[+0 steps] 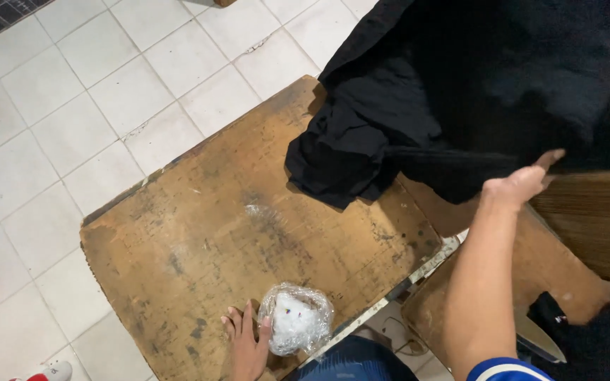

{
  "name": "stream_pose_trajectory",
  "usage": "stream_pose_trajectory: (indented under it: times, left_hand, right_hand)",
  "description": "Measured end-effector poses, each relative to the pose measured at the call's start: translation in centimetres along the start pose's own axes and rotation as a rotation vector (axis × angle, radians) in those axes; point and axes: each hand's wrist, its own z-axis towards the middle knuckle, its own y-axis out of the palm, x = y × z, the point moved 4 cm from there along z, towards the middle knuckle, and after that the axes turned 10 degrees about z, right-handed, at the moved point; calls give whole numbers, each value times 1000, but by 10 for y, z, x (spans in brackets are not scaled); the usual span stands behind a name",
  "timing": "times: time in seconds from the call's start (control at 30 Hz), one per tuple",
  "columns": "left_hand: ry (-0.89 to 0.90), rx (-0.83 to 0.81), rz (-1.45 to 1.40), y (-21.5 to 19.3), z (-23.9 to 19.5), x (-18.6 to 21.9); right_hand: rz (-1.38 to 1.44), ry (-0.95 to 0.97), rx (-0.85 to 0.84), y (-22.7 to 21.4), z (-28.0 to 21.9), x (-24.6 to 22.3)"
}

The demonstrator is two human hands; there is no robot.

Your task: The person irons a black t-shirt on a wooden table, then places a small rectangular sticker on the sleeve and irons it to adhere. The person handles the t-shirt, an iron, and a sticker, smoothing the fabric and pressing the sticker with the iron.

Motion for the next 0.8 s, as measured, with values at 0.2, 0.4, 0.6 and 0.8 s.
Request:
stream_pose_trajectory:
  times: [0.2,0.4,0.6,0.8]
  left_hand:
    - [31,-21,-3,-2,0,-6]
    - [37,-13,-32,-5,-7,-4]
    - [33,32,32,11,11,-18]
    - [-28,70,171,35,46,-47]
  right_hand:
    - [35,46,276,-126,49,27]
    - [-112,73,462,-142,67,24]
    - [-988,-1341,-305,-50,26,-30]
    - [-1578,-1236,-1543,80,0,79]
